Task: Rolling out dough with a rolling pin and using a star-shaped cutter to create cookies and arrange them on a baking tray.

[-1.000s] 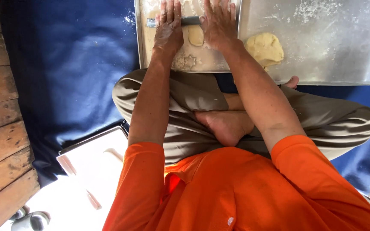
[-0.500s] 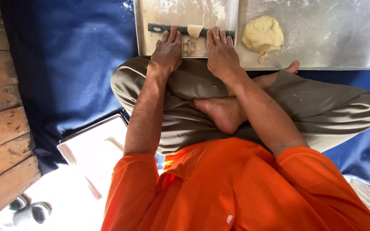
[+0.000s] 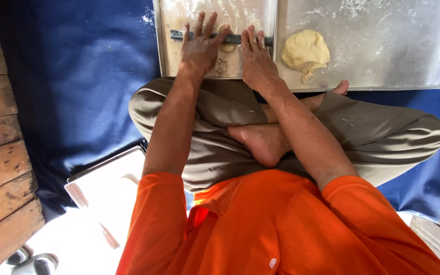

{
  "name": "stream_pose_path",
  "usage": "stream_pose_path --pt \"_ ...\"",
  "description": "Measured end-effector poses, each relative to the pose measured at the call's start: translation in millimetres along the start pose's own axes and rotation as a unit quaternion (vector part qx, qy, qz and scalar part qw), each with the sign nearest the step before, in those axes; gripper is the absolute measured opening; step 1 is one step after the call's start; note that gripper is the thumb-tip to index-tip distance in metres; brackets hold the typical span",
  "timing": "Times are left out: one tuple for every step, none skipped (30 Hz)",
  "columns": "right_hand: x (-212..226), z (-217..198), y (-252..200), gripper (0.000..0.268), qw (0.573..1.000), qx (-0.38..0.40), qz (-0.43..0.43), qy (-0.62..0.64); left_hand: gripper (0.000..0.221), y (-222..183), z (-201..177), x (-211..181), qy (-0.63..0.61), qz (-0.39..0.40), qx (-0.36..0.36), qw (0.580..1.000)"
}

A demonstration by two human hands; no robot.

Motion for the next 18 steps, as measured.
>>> stream_pose_path --pt "-0.4 -2.9 1.1 0.086 1.000 -0.002 0.010 0.003 0.088 5.0 -3.6 2.5 -0.013 -0.020 0.020 1.000" --pt "-0.9 -6.1 1.9 0.082 1.000 -0.003 0.020 0.006 0.075 9.7 -7.3 4.5 -0.025 -0.040 0.040 0.998" --pt "-3.7 -7.5 6.6 0.082 1.000 -0.004 0.022 0.006 0.075 11.4 -17.7 3.4 -0.025 -0.038 0.040 0.998" --pt "-5.3 -8.8 11.0 0.077 1.000 -0.004 0.017 -0.010 0.064 11.8 -22.0 3.0 -0.058 -0.047 0.081 0.994" --pt "-4.9 -7.6 13.7 0.073 1.000 -0.002 0.011 -0.024 0.061 8.6 -24.5 2.9 -0.092 -0.056 0.123 0.986" --pt "-16.5 4.2 23.0 0.073 1.000 0.000 0.011 -0.022 0.061 13.8 -12.3 5.5 -0.092 -0.057 0.126 0.986" --pt "-24.8 11.2 34.5 0.073 0.999 -0.031 0.005 -0.044 0.060 19.2 -7.7 11.4 -0.106 -0.059 0.081 0.989" --pt "-32.2 18.1 45.3 0.073 0.996 -0.062 -0.001 -0.066 0.059 23.2 -3.4 17.6 -0.120 -0.062 0.036 0.990" --pt "-25.7 3.4 50.8 0.073 0.996 -0.063 -0.005 -0.065 0.059 28.0 8.1 22.1 -0.119 -0.065 0.034 0.990" --pt "-21.1 -9.1 56.0 0.065 0.998 -0.047 0.005 -0.049 0.056 32.7 11.9 26.9 -0.113 -0.064 -0.023 0.991" --pt "-16.6 -20.4 59.7 0.060 0.999 -0.030 0.016 -0.033 0.053 35.7 17.0 30.7 -0.106 -0.062 -0.078 0.989" --pt "-17.0 -22.0 65.3 0.060 0.999 -0.029 0.014 -0.033 0.053 29.4 4.8 25.7 -0.106 -0.065 -0.079 0.989" --pt "-17.8 -25.2 69.6 0.058 0.999 -0.040 0.010 -0.030 0.063 23.6 -3.4 20.4 -0.101 -0.077 -0.052 0.991" --pt "-18.7 -28.5 73.7 0.056 0.998 -0.051 0.005 -0.026 0.073 17.6 -11.7 14.8 -0.097 -0.089 -0.026 0.991" --pt "-17.8 -28.1 73.1 0.056 0.998 -0.052 0.005 -0.026 0.073 20.1 -2.4 16.6 -0.096 -0.089 -0.027 0.991" --pt "-16.9 -31.8 72.0 0.050 0.996 -0.082 0.005 -0.027 0.076 22.5 4.3 17.5 -0.069 -0.082 -0.042 0.993" --pt "-16.1 -36.3 71.3 0.045 0.993 -0.113 0.006 -0.027 0.085 25.7 10.4 18.5 -0.042 -0.074 -0.059 0.995" --pt "-13.1 -39.9 66.8 0.045 0.993 -0.115 0.005 -0.028 0.085 27.1 13.3 21.3 -0.041 -0.074 -0.061 0.995"
Point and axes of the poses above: each hand's wrist, its own y-axis towards the middle knuckle, its own z-axis out of the palm, x = y × z, the point moved 7 cm from there along y, towards the middle knuckle
